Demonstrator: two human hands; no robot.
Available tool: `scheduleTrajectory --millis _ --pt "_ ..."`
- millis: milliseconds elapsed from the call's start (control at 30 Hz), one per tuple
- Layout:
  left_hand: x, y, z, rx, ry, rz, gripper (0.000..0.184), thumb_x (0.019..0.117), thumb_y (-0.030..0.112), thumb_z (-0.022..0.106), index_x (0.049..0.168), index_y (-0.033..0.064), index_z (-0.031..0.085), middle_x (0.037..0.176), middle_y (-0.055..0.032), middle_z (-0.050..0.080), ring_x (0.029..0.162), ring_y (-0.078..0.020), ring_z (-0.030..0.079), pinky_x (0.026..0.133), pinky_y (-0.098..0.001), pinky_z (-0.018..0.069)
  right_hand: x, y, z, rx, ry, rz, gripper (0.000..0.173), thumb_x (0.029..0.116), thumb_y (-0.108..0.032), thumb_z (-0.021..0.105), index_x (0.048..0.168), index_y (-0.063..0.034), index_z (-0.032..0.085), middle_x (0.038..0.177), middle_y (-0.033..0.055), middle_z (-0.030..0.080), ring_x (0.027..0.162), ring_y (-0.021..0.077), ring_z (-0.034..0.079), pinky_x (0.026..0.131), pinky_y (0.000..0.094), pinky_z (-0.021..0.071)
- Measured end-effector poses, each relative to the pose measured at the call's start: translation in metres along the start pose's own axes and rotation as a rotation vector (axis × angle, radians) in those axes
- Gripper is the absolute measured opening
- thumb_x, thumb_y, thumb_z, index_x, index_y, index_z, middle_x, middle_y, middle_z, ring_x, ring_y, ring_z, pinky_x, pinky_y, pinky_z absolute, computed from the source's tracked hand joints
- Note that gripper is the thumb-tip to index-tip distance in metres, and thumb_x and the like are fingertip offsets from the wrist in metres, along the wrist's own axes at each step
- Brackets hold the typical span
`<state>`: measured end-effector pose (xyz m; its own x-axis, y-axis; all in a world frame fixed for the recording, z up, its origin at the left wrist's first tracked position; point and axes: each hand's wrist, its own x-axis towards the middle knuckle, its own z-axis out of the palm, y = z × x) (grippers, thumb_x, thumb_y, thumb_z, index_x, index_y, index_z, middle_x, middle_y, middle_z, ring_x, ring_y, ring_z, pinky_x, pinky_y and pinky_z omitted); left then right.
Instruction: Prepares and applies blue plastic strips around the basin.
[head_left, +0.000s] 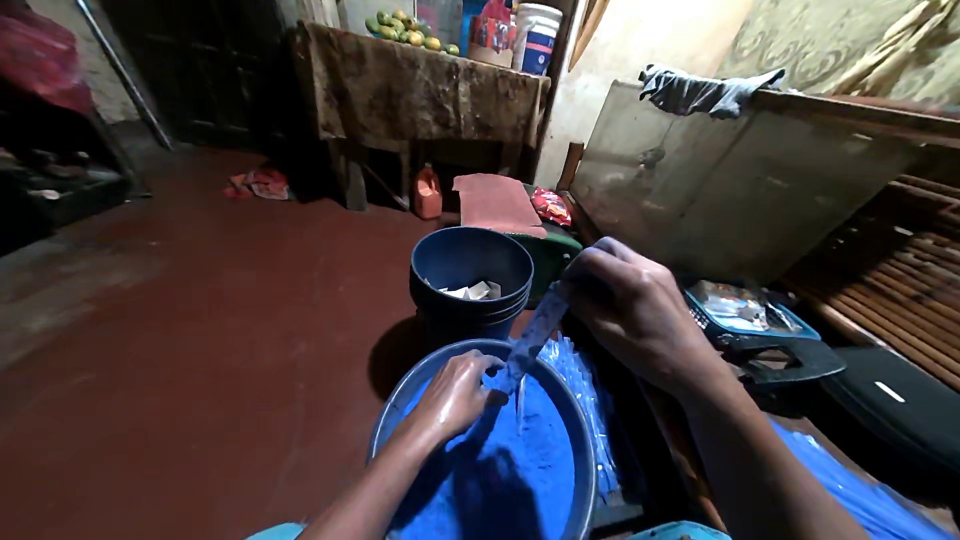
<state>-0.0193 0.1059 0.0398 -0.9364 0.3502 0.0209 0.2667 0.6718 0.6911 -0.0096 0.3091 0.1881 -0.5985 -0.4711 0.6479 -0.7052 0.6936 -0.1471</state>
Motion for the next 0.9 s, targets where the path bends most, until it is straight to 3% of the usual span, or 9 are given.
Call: scheduleTrajectory --millis 200,367,533,700,800,900 --pt "0.0 0.0 0.002 0.001 0.007 0.023 0.025 0.098 0.016 0.068 0.117 0.0023 0.073 0.115 -0.0172 0.072 0.108 -0.0295 0.068 0.099 -0.0464 0.0514 0.002 -0.005 -0.005 -0.011 0.037 -0.014 0.006 0.0937 -0.011 0.067 0.096 -0.0054 0.069 0.091 0.0065 0.061 0.075 0.0166 0.061 0.066 0.0343 0.0518" --pt "0.005 -0.003 0.005 0.017 -0.024 0.027 0.025 0.1001 0.02 0.065 0.113 0.0002 0.073 0.112 -0.0186 0.071 0.106 -0.0317 0.068 0.097 -0.05 0.0507 0.005 -0.003 -0.001 -0.041 0.044 -0.048 0.006 0.0959 -0.01 0.065 0.098 -0.0043 0.067 0.09 0.0076 0.061 0.075 0.0185 0.062 0.065 0.0347 0.0524" --pt "0.006 -0.001 0.007 -0.031 0.023 0.075 0.027 0.1009 0.022 0.063 0.111 -0.0006 0.072 0.109 -0.0171 0.07 0.099 -0.0282 0.068 0.092 -0.0456 0.0529 0.006 -0.003 0.0 -0.116 0.143 -0.084 0.005 0.0968 -0.005 0.061 0.098 -0.0017 0.064 0.091 0.0104 0.061 0.079 0.0245 0.063 0.069 0.0439 0.0516" --pt "0.009 -0.003 0.014 -0.083 0.04 -0.01 0.023 0.0975 0.02 0.067 0.109 0.0007 0.071 0.098 -0.0147 0.071 0.088 -0.0254 0.068 0.085 -0.0459 0.0537 0.005 0.003 0.016 -0.08 0.183 -0.061 0.007 0.0956 -0.001 0.063 0.101 0.0011 0.067 0.094 0.0152 0.066 0.082 0.0301 0.067 0.073 0.0507 0.0522" --pt "0.011 -0.003 0.016 -0.16 0.099 -0.017 0.022 0.0945 0.017 0.071 0.11 0.0011 0.07 0.093 -0.0108 0.07 0.082 -0.0179 0.066 0.08 -0.0376 0.0544 0.003 0.005 0.013 -0.049 0.213 -0.051 0.008 0.0971 -0.002 0.062 0.103 0.0002 0.066 0.092 0.013 0.066 0.081 0.0271 0.067 0.074 0.0486 0.0536" --pt "0.014 -0.003 0.019 -0.165 0.136 0.036 0.024 0.0943 0.015 0.071 0.113 0.0003 0.073 0.1 -0.0126 0.072 0.089 -0.0177 0.068 0.086 -0.036 0.0543 0.001 0.01 0.01 -0.014 0.275 -0.03 0.007 0.0984 -0.004 0.061 0.103 -0.0006 0.066 0.088 0.0104 0.065 0.076 0.0209 0.065 0.071 0.04 0.0536"
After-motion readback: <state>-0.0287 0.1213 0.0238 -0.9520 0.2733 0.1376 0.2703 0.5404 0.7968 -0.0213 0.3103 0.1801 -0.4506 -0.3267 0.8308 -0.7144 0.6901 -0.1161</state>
